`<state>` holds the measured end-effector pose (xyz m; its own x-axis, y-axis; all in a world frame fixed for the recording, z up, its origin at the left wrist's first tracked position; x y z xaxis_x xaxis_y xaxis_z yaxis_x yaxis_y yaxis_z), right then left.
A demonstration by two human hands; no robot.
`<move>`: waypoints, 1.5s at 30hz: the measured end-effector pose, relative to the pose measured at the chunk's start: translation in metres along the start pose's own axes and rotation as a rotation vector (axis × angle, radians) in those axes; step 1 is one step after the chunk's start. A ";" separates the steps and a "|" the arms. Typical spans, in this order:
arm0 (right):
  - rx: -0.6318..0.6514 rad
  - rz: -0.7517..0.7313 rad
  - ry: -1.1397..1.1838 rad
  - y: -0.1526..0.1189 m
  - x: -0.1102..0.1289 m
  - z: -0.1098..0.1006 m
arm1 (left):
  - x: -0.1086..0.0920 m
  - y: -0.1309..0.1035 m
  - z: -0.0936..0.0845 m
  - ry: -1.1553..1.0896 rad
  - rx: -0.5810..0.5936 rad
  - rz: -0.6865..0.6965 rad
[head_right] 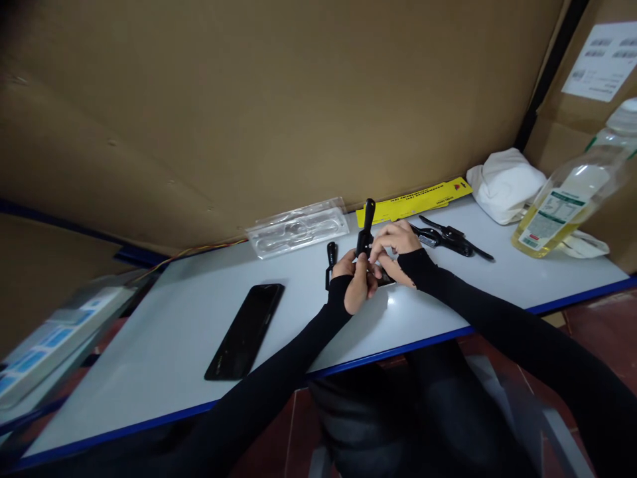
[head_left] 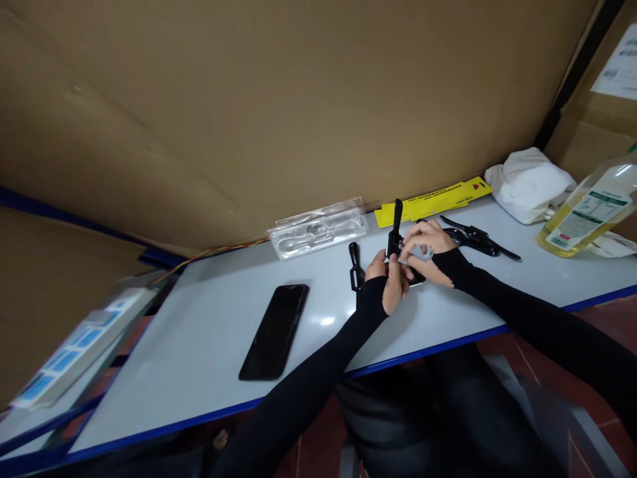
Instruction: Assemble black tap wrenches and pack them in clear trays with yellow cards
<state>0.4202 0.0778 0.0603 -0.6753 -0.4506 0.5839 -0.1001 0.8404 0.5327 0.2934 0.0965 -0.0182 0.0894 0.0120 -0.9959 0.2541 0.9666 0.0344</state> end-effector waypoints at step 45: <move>-0.096 0.107 0.145 0.001 -0.018 -0.009 | -0.003 -0.013 0.021 -0.102 0.093 -0.052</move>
<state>0.4389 0.0836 0.0563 -0.5656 -0.4047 0.7186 0.0414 0.8563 0.5148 0.3102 0.0783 -0.0134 0.1697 -0.0680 -0.9831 0.3490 0.9371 -0.0046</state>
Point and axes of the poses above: each hand's wrist, its own y-axis towards the middle knuckle, its own z-axis out of the palm, x = y × z, the point moved 10 cm from there along y, towards the middle knuckle, and after that the axes turned 8 degrees about -y, right-handed, at the moved point
